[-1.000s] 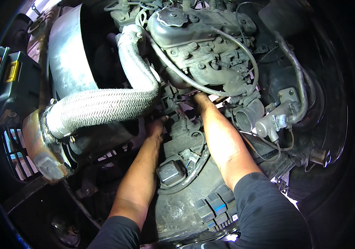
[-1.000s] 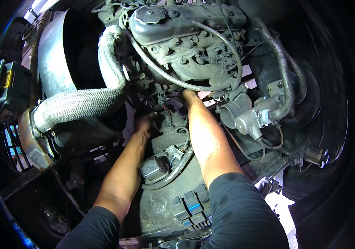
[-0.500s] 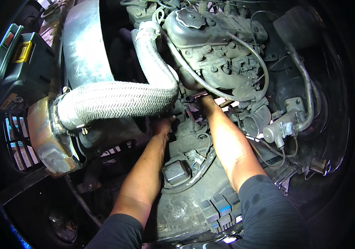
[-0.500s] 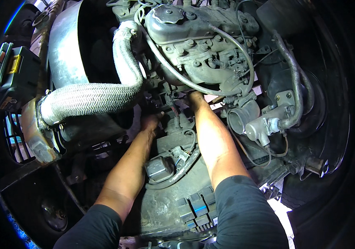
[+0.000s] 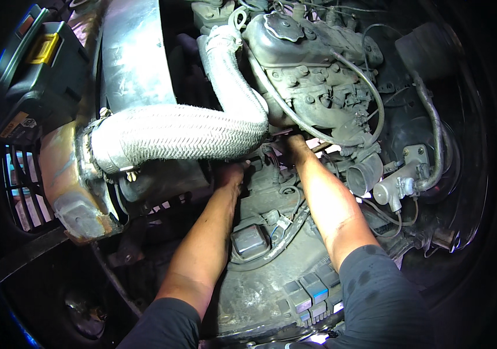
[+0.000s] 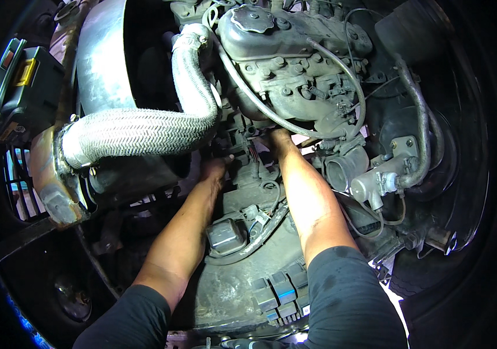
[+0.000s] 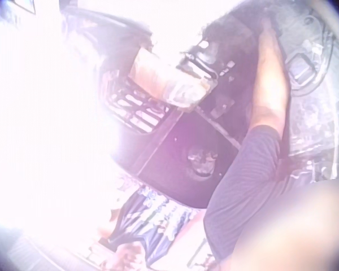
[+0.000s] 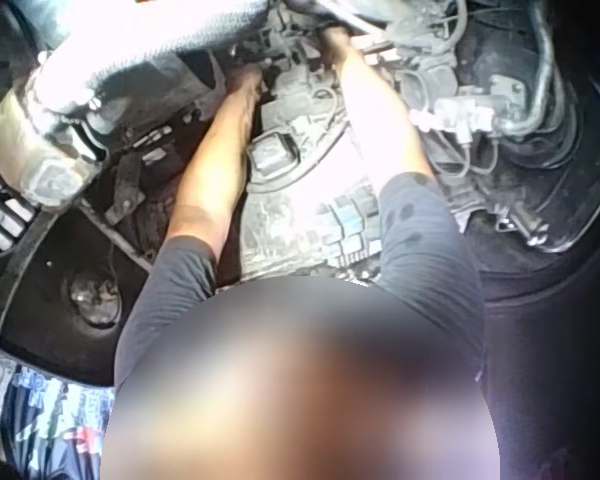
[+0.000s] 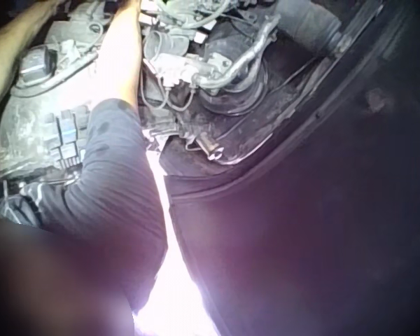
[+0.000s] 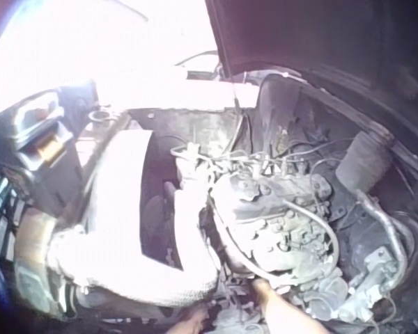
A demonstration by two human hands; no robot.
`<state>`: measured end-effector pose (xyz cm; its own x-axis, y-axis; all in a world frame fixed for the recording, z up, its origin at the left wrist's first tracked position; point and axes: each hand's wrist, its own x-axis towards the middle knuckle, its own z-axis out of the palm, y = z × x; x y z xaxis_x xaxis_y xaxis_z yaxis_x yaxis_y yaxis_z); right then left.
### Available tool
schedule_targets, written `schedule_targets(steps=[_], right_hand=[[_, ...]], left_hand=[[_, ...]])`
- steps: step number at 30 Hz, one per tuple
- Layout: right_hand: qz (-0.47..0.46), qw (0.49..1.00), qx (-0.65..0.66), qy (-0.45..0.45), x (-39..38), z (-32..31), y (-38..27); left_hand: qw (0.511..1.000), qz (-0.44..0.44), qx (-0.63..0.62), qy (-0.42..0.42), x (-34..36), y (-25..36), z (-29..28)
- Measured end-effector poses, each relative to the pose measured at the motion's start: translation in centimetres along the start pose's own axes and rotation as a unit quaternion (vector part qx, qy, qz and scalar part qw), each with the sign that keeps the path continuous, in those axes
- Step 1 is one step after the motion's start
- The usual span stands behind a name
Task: The person removes an alternator from a car engine bay, then repeatedly attempts to install it by aligning and tightening bolts. The alternator is handled multiple times, removed, and repositioned, but the final secured state is not shown.
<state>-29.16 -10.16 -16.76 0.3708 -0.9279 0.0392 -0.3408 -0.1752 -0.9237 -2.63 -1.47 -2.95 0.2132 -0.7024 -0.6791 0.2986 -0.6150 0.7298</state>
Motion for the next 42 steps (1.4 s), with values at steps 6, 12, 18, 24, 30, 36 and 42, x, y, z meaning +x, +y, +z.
schedule_targets(steps=[6, 12, 18, 24, 30, 36, 42], right_hand=[[0.059, 0.886, -0.437, -0.142, 0.0, -0.5, -3.3], [0.196, 0.906, -0.353, -0.129, 0.8, -0.8, -7.7], [0.099, 0.857, -0.461, -0.208, 0.4, -0.2, -8.0], [0.231, 0.963, -0.042, -0.133, 0.8, 0.8, -11.4], [0.469, 0.841, 0.267, 0.034, 2.0, 2.8, -13.9], [0.516, 0.831, 0.207, -0.017, 2.3, 1.5, -14.5], [0.544, 0.810, 0.220, 0.023, 3.2, 1.8, -14.4]], left_hand=[[0.999, 0.041, 0.018, 0.001, -0.1, 0.2, 0.0], [1.000, 0.025, -0.003, 0.017, -0.2, 0.1, 0.1], [0.991, -0.032, -0.096, -0.084, 1.9, -0.4, -0.7], [0.997, 0.014, 0.073, -0.035, -0.9, 2.1, -0.3], [0.996, 0.034, 0.080, -0.009, -1.8, 1.8, -0.2], [0.998, -0.009, 0.066, -0.013, 2.4, -3.1, -0.7], [0.992, -0.047, 0.115, -0.002, 1.1, -1.6, -0.9]])
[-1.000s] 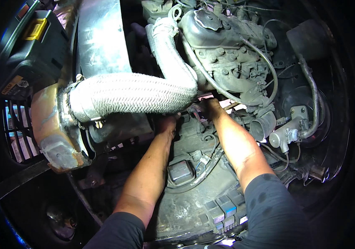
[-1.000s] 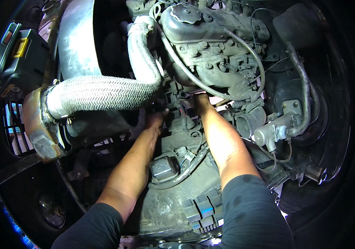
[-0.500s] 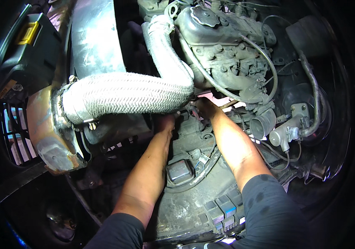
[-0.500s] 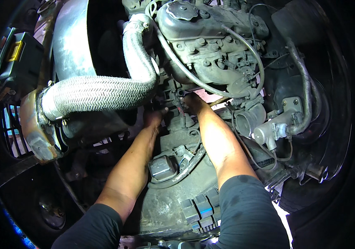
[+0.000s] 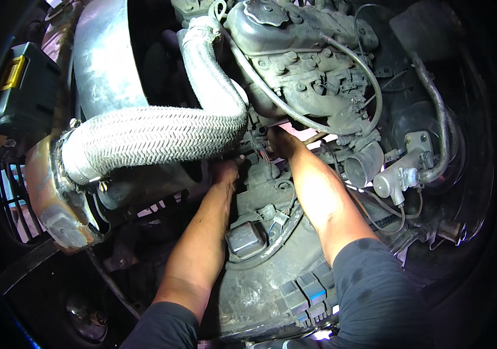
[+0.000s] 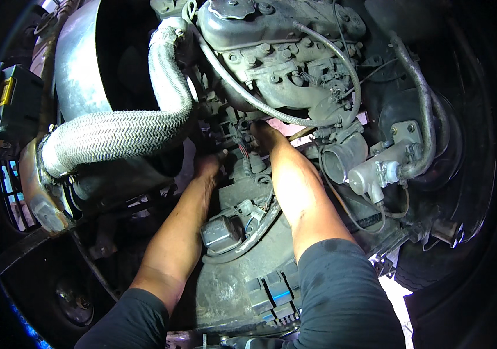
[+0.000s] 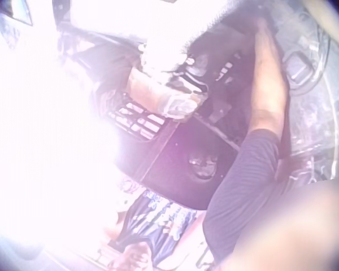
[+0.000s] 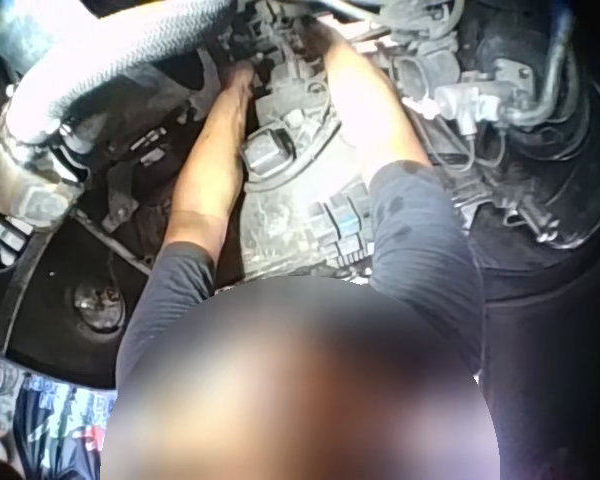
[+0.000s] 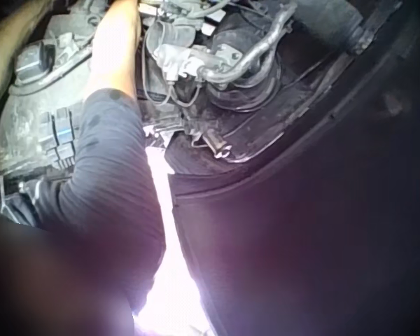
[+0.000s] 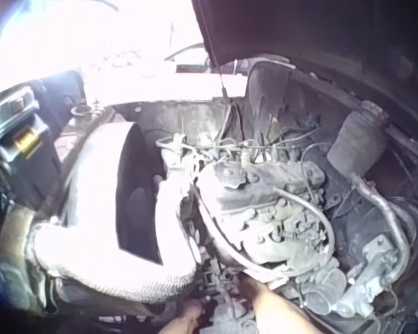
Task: The person removes an alternator from a car engine bay, then repeatedly attempts to install it by aligning and tightening bolts. The alternator is handled multiple times, removed, and repositioned, but the final secured state is not shown.
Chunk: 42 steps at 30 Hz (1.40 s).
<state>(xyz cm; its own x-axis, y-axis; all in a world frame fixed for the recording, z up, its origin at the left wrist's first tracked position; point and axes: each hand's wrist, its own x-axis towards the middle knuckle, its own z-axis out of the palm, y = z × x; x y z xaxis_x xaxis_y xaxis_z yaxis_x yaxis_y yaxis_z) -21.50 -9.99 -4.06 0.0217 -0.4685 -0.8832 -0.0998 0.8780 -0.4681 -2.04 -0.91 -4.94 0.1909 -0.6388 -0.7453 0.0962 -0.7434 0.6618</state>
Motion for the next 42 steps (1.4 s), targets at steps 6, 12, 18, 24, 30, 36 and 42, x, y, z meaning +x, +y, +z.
schedule_targets(steps=[6, 12, 18, 24, 30, 36, 42], right_hand=[[0.024, 0.999, 0.044, 0.017, 1.2, 0.1, 0.3], [0.008, 0.999, 0.041, -0.021, 2.5, -0.2, 1.2], [-0.152, 0.974, -0.156, -0.070, 1.4, -2.0, 1.5], [-0.233, 0.959, -0.160, -0.013, 1.3, -1.9, 1.8], [0.007, 0.992, 0.127, 0.001, 2.1, 0.4, 1.5], [0.010, 0.994, 0.112, -0.002, 1.0, 0.8, 0.8], [-0.001, 0.999, 0.016, 0.028, 1.9, 0.4, 0.7]], left_hand=[[1.000, 0.006, -0.016, -0.007, 0.5, 0.5, -0.1], [1.000, 0.001, -0.026, -0.005, 0.9, -0.2, -0.2], [0.998, -0.006, -0.052, -0.028, 0.8, 0.3, -0.5], [0.989, 0.084, 0.125, 0.006, 0.9, -0.5, -0.7], [0.946, 0.189, 0.248, 0.089, 1.6, -2.8, 0.1], [0.991, 0.017, -0.129, -0.032, 2.3, -2.0, -0.5], [0.976, -0.049, -0.211, -0.014, 0.8, 0.4, -0.7]])
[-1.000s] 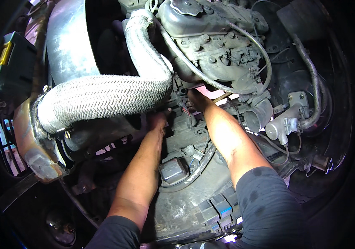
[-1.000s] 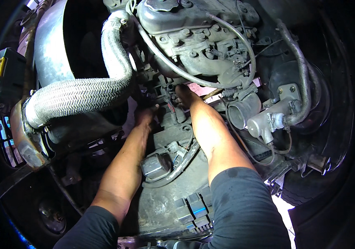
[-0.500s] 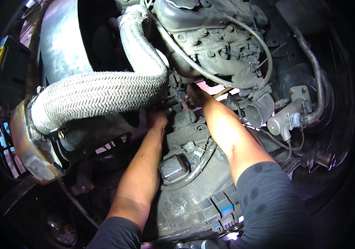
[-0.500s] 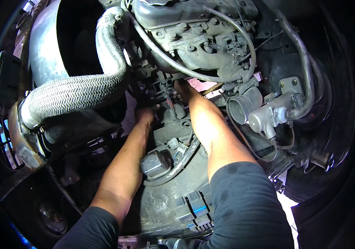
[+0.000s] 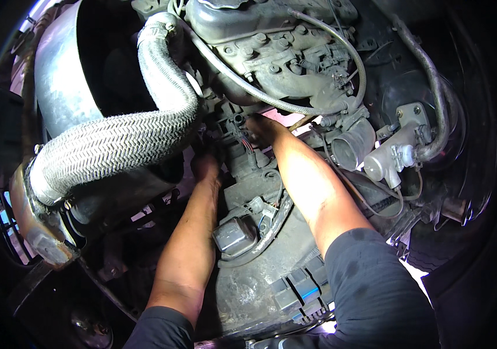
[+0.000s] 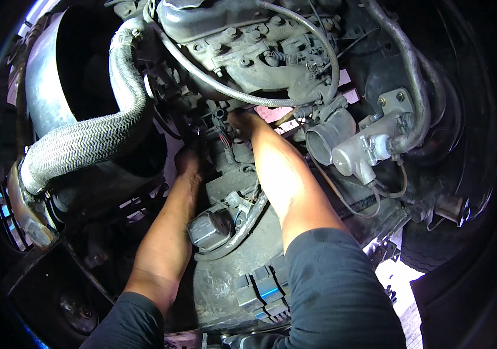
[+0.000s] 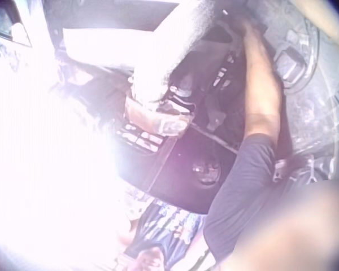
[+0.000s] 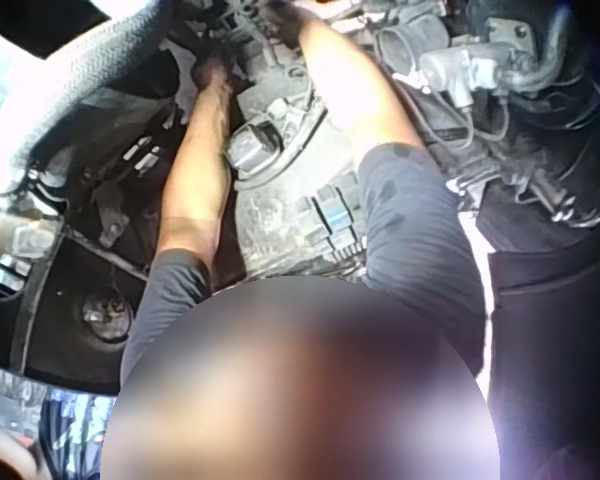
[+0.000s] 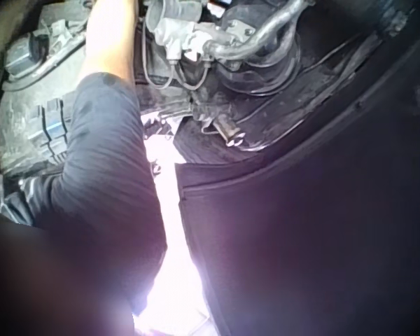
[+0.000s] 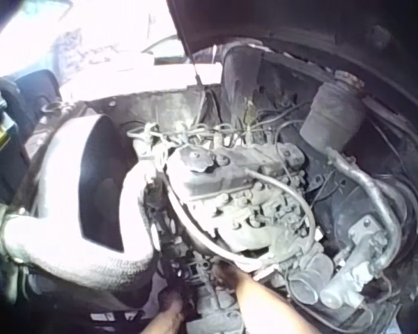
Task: The person removes an alternator from a car engine bay, then repeatedly attempts to install it by aligning and tightening bolts. The alternator is handled multiple times, removed, and repositioned, but the final secured state is not shown.
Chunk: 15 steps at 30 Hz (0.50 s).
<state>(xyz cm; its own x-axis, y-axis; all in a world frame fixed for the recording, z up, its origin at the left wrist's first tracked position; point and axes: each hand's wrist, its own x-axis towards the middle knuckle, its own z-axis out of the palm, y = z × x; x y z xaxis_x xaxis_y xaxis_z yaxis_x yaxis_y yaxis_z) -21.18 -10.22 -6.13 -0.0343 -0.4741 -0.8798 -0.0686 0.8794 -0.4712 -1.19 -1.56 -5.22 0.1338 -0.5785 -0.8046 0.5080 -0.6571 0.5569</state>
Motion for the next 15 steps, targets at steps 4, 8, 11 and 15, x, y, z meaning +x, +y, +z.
schedule_targets(steps=[4, 8, 11, 15], right_hand=[[-0.184, 0.892, -0.412, 0.031, 2.1, -2.5, 0.3], [-0.226, 0.844, -0.485, 0.010, 3.2, -3.6, 0.0], [-0.257, 0.796, -0.549, -0.004, 3.7, -3.4, 0.1], [-0.359, 0.646, -0.673, -0.027, 5.1, -3.3, 1.0]], left_hand=[[0.998, 0.063, -0.020, -0.011, -1.0, 0.6, 0.9], [0.999, 0.031, -0.026, -0.021, -1.8, 1.9, 1.0], [0.999, 0.019, 0.046, 0.003, -1.4, 1.9, 0.6], [0.972, 0.085, 0.218, -0.007, 1.6, 0.4, -0.7]])
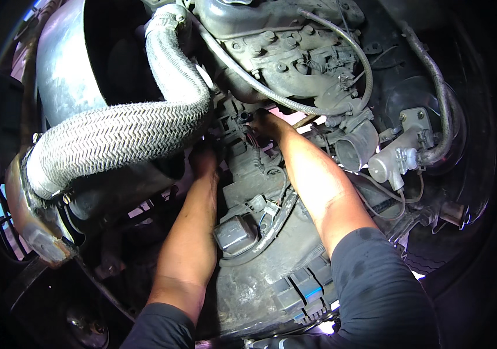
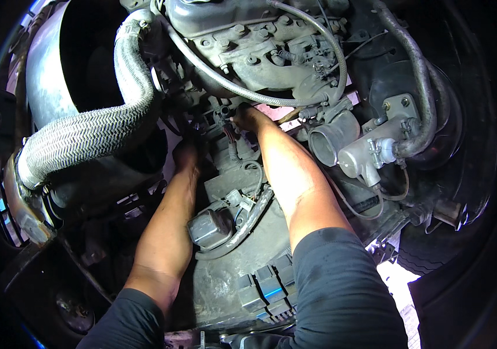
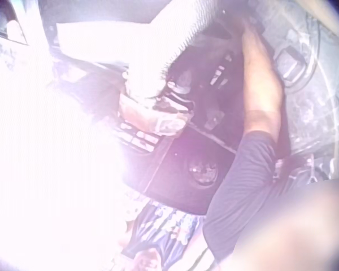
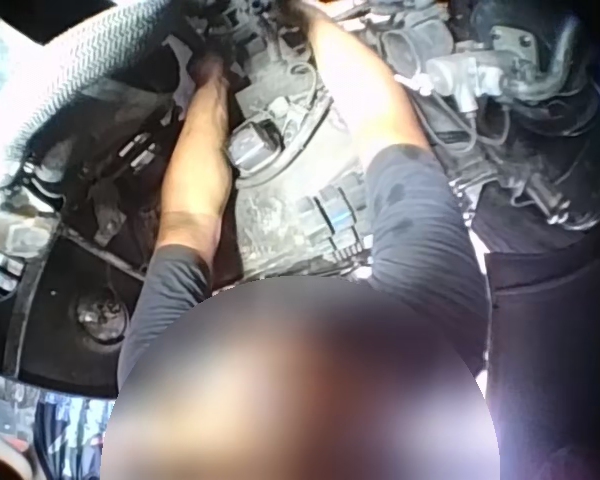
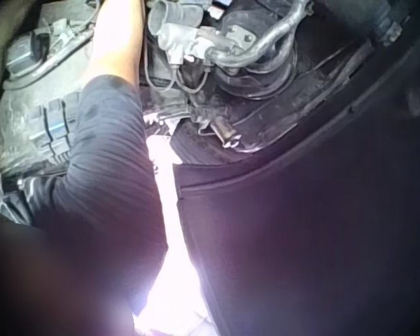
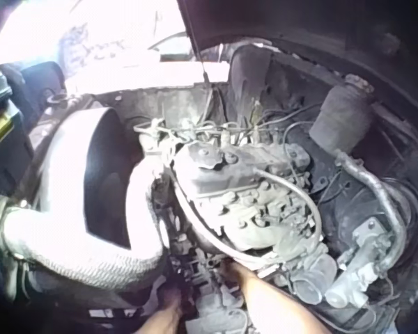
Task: The person removes an alternator from a car engine bay, then repeatedly attempts to install it by aligning and tightening bolts. The alternator is handled multiple times, removed, and repositioned, but the final secured state is not shown.
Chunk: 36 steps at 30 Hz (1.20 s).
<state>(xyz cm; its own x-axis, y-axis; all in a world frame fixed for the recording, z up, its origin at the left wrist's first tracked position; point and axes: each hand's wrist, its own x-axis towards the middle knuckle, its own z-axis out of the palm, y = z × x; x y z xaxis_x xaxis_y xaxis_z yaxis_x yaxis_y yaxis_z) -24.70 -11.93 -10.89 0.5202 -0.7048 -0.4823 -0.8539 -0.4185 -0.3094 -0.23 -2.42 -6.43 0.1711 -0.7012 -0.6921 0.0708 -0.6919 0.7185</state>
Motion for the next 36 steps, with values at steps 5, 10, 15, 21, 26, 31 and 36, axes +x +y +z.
schedule_targets(steps=[5, 10, 15, 21, 26, 31, 36], right_hand=[[0.096, 0.976, 0.168, 0.100, -1.2, 0.3, -1.2], [0.276, 0.856, 0.435, -0.043, -2.7, -4.0, -3.4], [0.175, 0.923, 0.343, 0.008, -3.2, -5.1, -3.6], [0.154, 0.947, 0.281, -0.031, -2.8, -5.0, -3.6], [0.198, 0.920, 0.337, -0.002, -4.3, -5.3, -4.4], [0.137, 0.955, 0.258, -0.061, -4.1, -4.9, -3.6], [0.045, 0.989, 0.123, -0.064, -3.3, -4.8, -3.8]], left_hand=[[0.978, 0.127, 0.162, 0.011, 3.4, -3.9, -0.8], [0.938, 0.152, 0.313, -0.008, 3.7, -4.4, -1.6], [0.991, 0.027, -0.129, -0.037, 2.0, -3.6, -0.9], [0.988, 0.133, 0.071, -0.020, 4.4, -5.4, -2.2], [0.972, 0.197, 0.122, -0.041, 4.9, -6.1, -2.7], [0.988, 0.028, -0.143, -0.049, 2.3, -3.9, -1.6], [0.987, -0.009, -0.161, -0.015, 3.6, -2.9, -0.7]])
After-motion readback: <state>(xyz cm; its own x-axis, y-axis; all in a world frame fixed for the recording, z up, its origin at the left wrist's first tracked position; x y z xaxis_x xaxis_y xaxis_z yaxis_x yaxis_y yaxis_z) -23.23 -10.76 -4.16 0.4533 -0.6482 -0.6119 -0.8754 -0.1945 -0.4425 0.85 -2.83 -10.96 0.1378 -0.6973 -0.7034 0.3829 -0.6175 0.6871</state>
